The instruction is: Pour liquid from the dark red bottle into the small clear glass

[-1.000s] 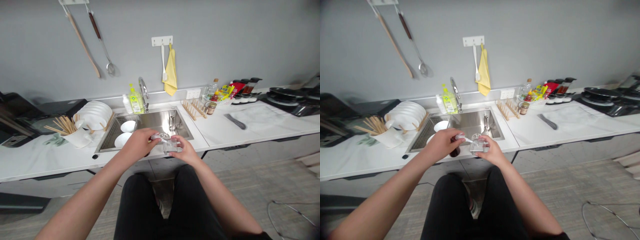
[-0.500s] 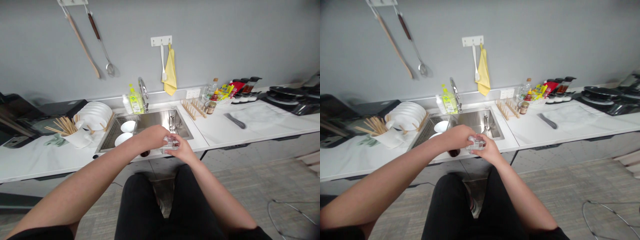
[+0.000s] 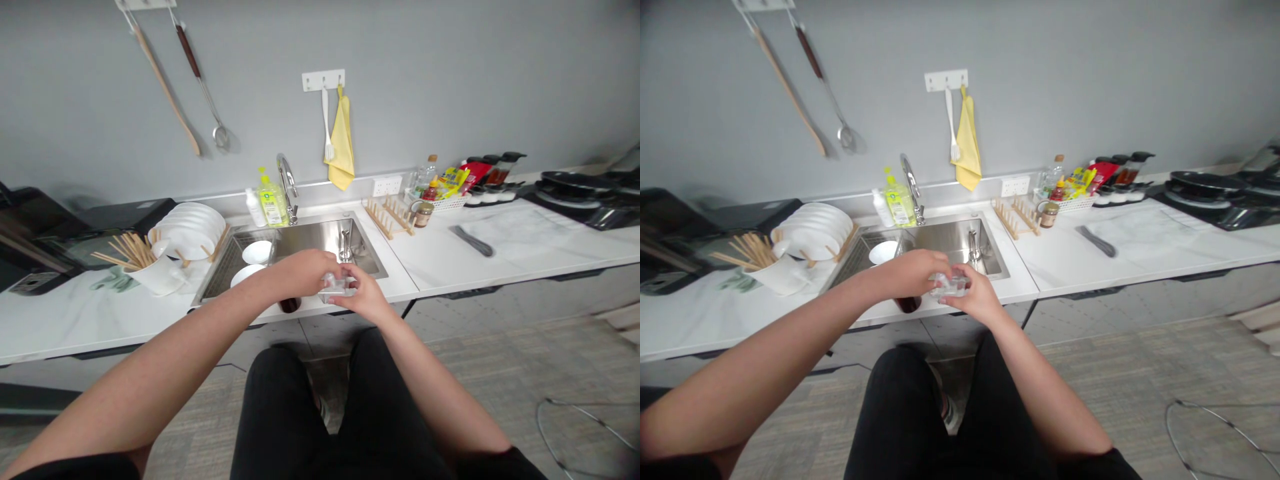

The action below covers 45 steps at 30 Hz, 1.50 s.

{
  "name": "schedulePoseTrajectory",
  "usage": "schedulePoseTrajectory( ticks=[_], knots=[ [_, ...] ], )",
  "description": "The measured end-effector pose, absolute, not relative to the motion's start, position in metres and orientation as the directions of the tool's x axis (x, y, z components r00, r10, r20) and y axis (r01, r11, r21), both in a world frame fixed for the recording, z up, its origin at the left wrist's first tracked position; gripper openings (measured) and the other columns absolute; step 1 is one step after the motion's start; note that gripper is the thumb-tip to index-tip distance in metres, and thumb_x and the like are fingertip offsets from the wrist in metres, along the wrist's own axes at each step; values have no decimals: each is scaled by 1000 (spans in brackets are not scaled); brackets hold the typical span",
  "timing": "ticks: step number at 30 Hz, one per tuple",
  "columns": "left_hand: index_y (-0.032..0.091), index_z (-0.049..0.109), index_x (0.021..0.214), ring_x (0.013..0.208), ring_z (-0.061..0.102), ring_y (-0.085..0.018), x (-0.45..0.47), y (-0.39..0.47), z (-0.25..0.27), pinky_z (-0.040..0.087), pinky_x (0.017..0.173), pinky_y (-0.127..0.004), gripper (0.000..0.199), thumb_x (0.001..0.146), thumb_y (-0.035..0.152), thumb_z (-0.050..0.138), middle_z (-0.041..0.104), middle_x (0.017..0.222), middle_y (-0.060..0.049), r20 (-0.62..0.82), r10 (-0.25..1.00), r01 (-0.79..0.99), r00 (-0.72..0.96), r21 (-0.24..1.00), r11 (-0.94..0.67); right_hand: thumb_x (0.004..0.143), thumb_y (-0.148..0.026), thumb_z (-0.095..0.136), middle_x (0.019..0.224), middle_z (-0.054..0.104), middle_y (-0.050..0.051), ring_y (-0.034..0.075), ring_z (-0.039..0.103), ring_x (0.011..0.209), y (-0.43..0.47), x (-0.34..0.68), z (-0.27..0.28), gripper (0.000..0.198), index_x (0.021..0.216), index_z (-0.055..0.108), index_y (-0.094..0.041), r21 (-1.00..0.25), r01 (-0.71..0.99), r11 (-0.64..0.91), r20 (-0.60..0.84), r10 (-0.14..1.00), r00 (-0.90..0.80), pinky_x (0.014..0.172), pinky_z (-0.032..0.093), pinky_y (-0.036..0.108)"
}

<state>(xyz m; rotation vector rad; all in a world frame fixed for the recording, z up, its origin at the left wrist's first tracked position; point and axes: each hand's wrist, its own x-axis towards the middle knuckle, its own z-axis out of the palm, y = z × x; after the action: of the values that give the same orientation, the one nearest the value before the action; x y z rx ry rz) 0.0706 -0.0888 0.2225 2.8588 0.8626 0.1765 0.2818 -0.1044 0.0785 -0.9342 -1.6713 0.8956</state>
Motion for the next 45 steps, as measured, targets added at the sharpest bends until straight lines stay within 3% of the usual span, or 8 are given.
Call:
schedulePoseTrajectory(
  ticks=[8, 14, 17, 28, 34, 39, 42, 45],
  knots=[
    [27, 71, 146, 140, 69, -25, 58, -95, 240, 54, 118, -40, 81, 74, -8, 57, 70, 154, -8, 100, 440, 377, 893, 367, -850, 71, -41, 103, 134, 79, 9, 31, 77, 118, -108, 284, 84, 73, 135, 72, -27, -899, 133, 417, 380, 894, -238, 88, 62, 39],
    [18, 79, 120, 106, 78, -32, 71, -105, 245, 59, 94, -42, 30, 103, 39, 67, 80, 109, -14, 40, 694, 690, 719, 86, -719, 70, -42, 104, 141, 77, 9, 32, 75, 127, -109, 284, 88, 75, 137, 71, -28, -894, 162, 417, 376, 896, -236, 92, 62, 39],
    [20, 80, 115, 101, 78, -30, 76, -103, 238, 56, 90, -40, 21, 102, 30, 67, 81, 107, -12, -19, 658, 658, 753, 31, -752, 70, -40, 104, 134, 79, 8, 31, 76, 120, -108, 282, 87, 72, 133, 72, -28, -891, 175, 419, 373, 895, -246, 90, 62, 40],
    [28, 75, 135, 134, 67, -30, 76, -105, 242, 43, 122, -47, 41, 94, 26, 74, 77, 135, -9, 77, 436, 434, 896, 44, -900, 70, -43, 104, 129, 81, 9, 32, 77, 115, -109, 282, 85, 70, 131, 75, -26, -888, 161, 431, 389, 890, -236, 92, 63, 43],
    [21, 78, 123, 110, 75, -31, 78, -108, 242, 53, 100, -44, 26, 99, 28, 69, 79, 112, -12, 11, 612, 611, 791, -91, -787, 69, -42, 104, 135, 80, 9, 32, 77, 121, -109, 282, 84, 78, 138, 71, -27, -897, 147, 416, 375, 895, -244, 93, 63, 42],
    [25, 48, 168, 127, 73, -30, 75, -110, 243, 55, 98, -37, 78, 94, 26, 74, 72, 150, -14, 44, 615, 612, 787, 68, -788, 69, -43, 104, 138, 79, 11, 34, 76, 125, -109, 284, 83, 75, 136, 73, -27, -896, 168, 411, 367, 898, -242, 93, 63, 43],
    [19, 64, 152, 114, 77, -32, 76, -113, 246, 55, 92, -40, 54, 100, 33, 68, 79, 126, -16, 17, 702, 701, 712, 36, -712, 70, -42, 104, 138, 79, 9, 33, 76, 125, -110, 284, 83, 76, 138, 72, -29, -893, 163, 420, 375, 893, -248, 94, 62, 42],
    [25, 72, 140, 113, 76, -28, 79, -116, 248, 55, 95, -37, 45, 95, 22, 69, 79, 122, -10, -39, 569, 570, 822, 93, -816, 70, -42, 104, 131, 81, 8, 31, 78, 116, -110, 283, 83, 72, 134, 74, -27, -891, 166, 423, 378, 893, -245, 92, 63, 42]
  ],
)
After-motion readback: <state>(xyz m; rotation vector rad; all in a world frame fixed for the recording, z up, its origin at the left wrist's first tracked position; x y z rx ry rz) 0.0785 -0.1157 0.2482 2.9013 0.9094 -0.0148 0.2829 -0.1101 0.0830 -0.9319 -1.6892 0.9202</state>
